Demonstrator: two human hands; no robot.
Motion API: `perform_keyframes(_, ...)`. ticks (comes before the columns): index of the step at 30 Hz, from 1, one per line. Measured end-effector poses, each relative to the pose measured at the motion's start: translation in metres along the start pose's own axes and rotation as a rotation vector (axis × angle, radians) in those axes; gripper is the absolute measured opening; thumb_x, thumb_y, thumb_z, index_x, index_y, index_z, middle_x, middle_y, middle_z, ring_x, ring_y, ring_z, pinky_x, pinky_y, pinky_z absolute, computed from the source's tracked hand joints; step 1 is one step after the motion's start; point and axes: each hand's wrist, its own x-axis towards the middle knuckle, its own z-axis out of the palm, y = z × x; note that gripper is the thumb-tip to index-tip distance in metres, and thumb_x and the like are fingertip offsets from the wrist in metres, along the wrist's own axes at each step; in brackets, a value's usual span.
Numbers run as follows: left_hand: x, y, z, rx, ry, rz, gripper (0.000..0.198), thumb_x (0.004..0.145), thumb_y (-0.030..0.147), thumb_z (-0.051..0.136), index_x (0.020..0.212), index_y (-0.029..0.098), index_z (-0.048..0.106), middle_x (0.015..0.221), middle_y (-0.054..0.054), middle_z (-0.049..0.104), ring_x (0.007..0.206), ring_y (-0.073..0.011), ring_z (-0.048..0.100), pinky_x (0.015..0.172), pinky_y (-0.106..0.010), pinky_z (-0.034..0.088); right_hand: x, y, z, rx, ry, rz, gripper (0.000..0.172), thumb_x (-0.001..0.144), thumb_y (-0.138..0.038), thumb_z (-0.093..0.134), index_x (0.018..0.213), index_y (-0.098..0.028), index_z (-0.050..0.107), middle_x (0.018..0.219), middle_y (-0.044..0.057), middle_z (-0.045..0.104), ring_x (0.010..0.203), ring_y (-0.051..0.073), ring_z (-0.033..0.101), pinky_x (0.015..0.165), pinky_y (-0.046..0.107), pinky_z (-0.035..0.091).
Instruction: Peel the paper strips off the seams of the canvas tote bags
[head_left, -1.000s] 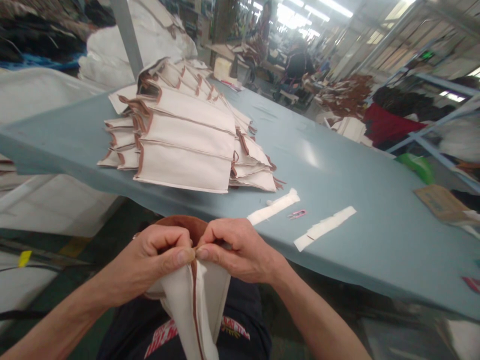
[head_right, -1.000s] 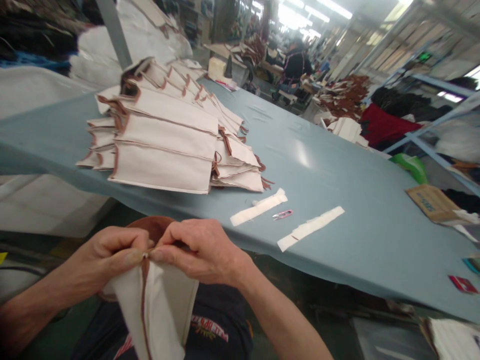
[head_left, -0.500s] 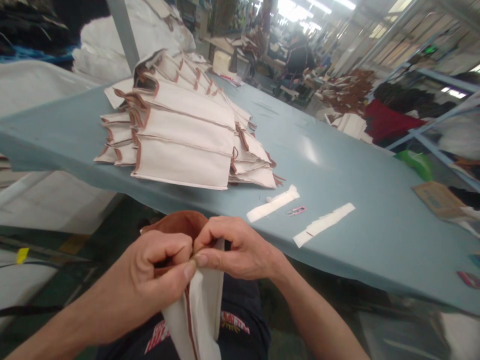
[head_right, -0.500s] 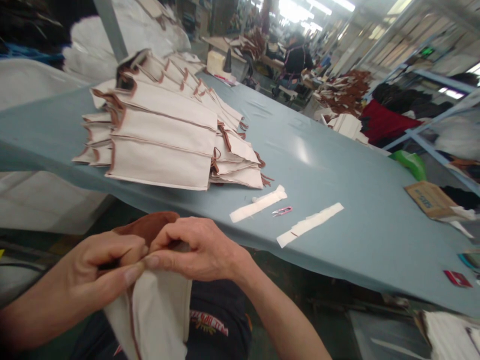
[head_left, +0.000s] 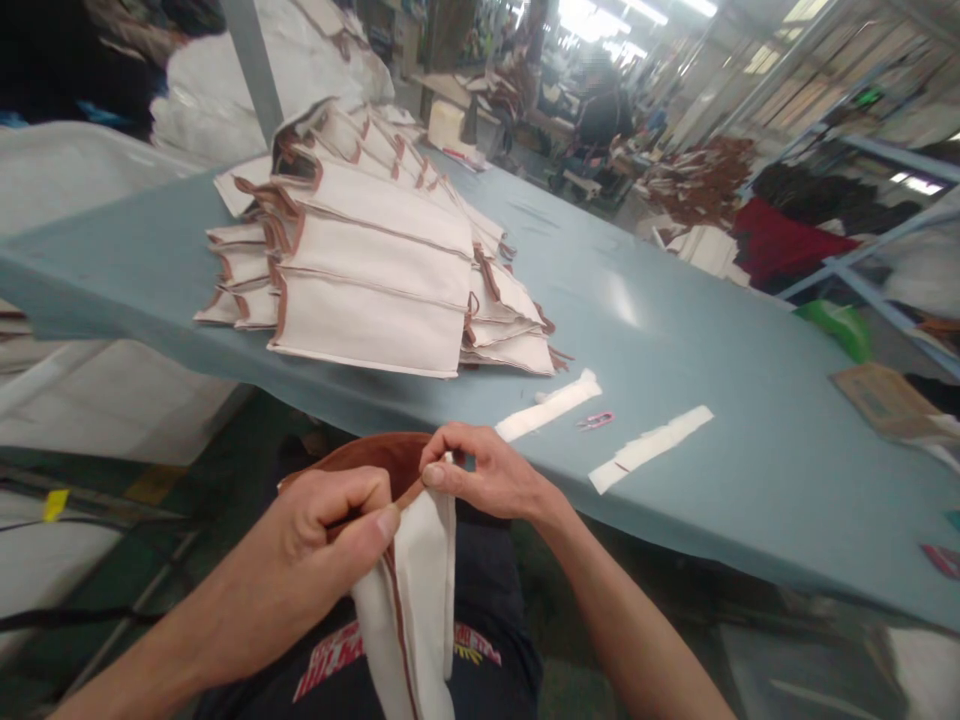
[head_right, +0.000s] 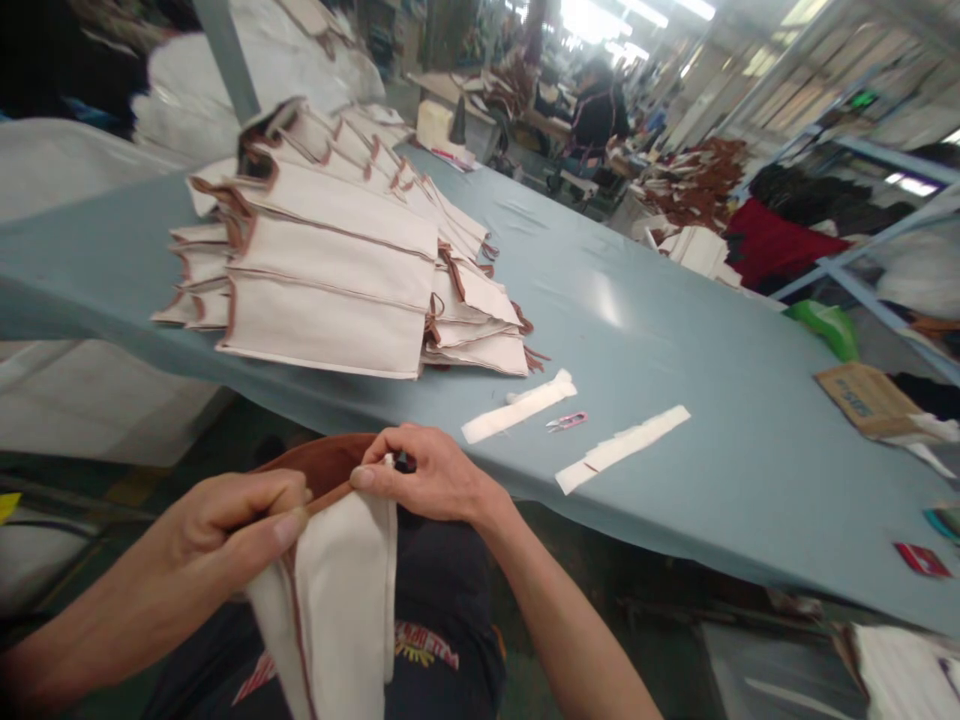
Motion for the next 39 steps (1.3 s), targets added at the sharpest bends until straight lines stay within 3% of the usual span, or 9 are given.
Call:
perform_keyframes(8,-0.004,-0.01,-0.002,-0.024,-0.01,0.027,0.04,0.099,0.039,0.048,0.064,0.029,0.032,0.06,0.008,0.031,0.052,-0.0117,0.034,0.048,-0.024,0.028,-0.003,0.0,-0.005,0.057,-0.035,0.051,0.064,0.093,-0.083,0.082,0.083,-0.02,0.071,0.079,-0.003,0.063,0.074,0.015,0.052,0.068,0.028,0.04)
perform_keyframes(11,-0.01,-0.027,0.002,-0.153,0.019,0.033,0.047,0.107,0.042,0.053,0.066,0.027,0.034,0.061,0.008,0.032,0.053,-0.0113,0.033,0.048,-0.024,0.027,-0.005,0.001,-0.007,0.09,-0.053,0.054,0.06,0.092,-0.078,0.085,0.084,-0.02,0.07,0.081,-0.002,0.064,0.075,0.015,0.052,0.07,0.028,0.041)
perform_keyframes(15,-0.015,-0.056,0.001,-0.413,-0.115,-0.052,0.057,0.113,0.062,0.058,0.071,0.026,0.041,0.065,0.009,0.035,0.056,-0.0117,0.029,0.048,-0.025,0.024,-0.009,0.005,-0.009,0.113,-0.074,0.08,0.052,0.093,-0.07,0.084,0.089,-0.02,0.071,0.085,0.0,0.066,0.077,0.016,0.053,0.069,0.027,0.042)
perform_keyframes(18,-0.013,-0.065,-0.009,-0.352,-0.105,-0.024,0.058,0.111,0.063,0.063,0.071,0.024,0.047,0.067,0.007,0.04,0.059,-0.0125,0.035,0.052,-0.024,0.029,-0.013,0.005,-0.012,0.121,-0.069,0.073,0.05,0.095,-0.068,0.082,0.089,-0.02,0.07,0.084,-0.001,0.065,0.076,0.016,0.052,0.069,0.028,0.042)
perform_keyframes(22,-0.004,-0.056,-0.023,-0.115,-0.068,0.03,0.047,0.107,0.053,0.067,0.073,0.023,0.06,0.069,0.006,0.051,0.061,-0.0134,0.048,0.055,-0.023,0.036,-0.02,-0.007,-0.017,0.125,-0.034,0.039,0.05,0.097,-0.067,0.082,0.086,-0.02,0.067,0.079,-0.003,0.059,0.074,0.015,0.049,0.067,0.027,0.039)
perform_keyframes(28,0.017,-0.031,-0.027,-0.047,-0.115,0.044,0.046,0.104,0.048,0.063,0.066,0.024,0.054,0.065,0.006,0.048,0.058,-0.013,0.046,0.053,-0.022,0.037,-0.018,-0.034,-0.023,0.222,0.014,-0.049,0.059,0.095,-0.074,0.087,0.081,-0.022,0.063,0.071,-0.006,0.05,0.066,0.013,0.041,0.062,0.028,0.034)
perform_keyframes(35,0.025,-0.042,-0.044,-0.172,-0.109,0.041,0.049,0.097,0.052,0.073,0.063,0.024,0.049,0.064,0.006,0.047,0.059,-0.014,0.044,0.052,-0.023,0.037,-0.003,-0.043,-0.021,0.299,0.049,-0.116,0.059,0.094,-0.073,0.09,0.082,-0.022,0.063,0.07,-0.007,0.048,0.066,0.012,0.038,0.064,0.028,0.034)
perform_keyframes(39,0.023,-0.044,-0.046,-0.115,-0.099,0.008,0.046,0.099,0.054,0.072,0.068,0.023,0.059,0.066,0.006,0.052,0.061,-0.0147,0.049,0.055,-0.023,0.04,0.0,-0.041,-0.019,0.351,0.025,-0.092,0.06,0.092,-0.073,0.092,0.084,-0.021,0.064,0.071,-0.007,0.05,0.065,0.011,0.038,0.064,0.027,0.035)
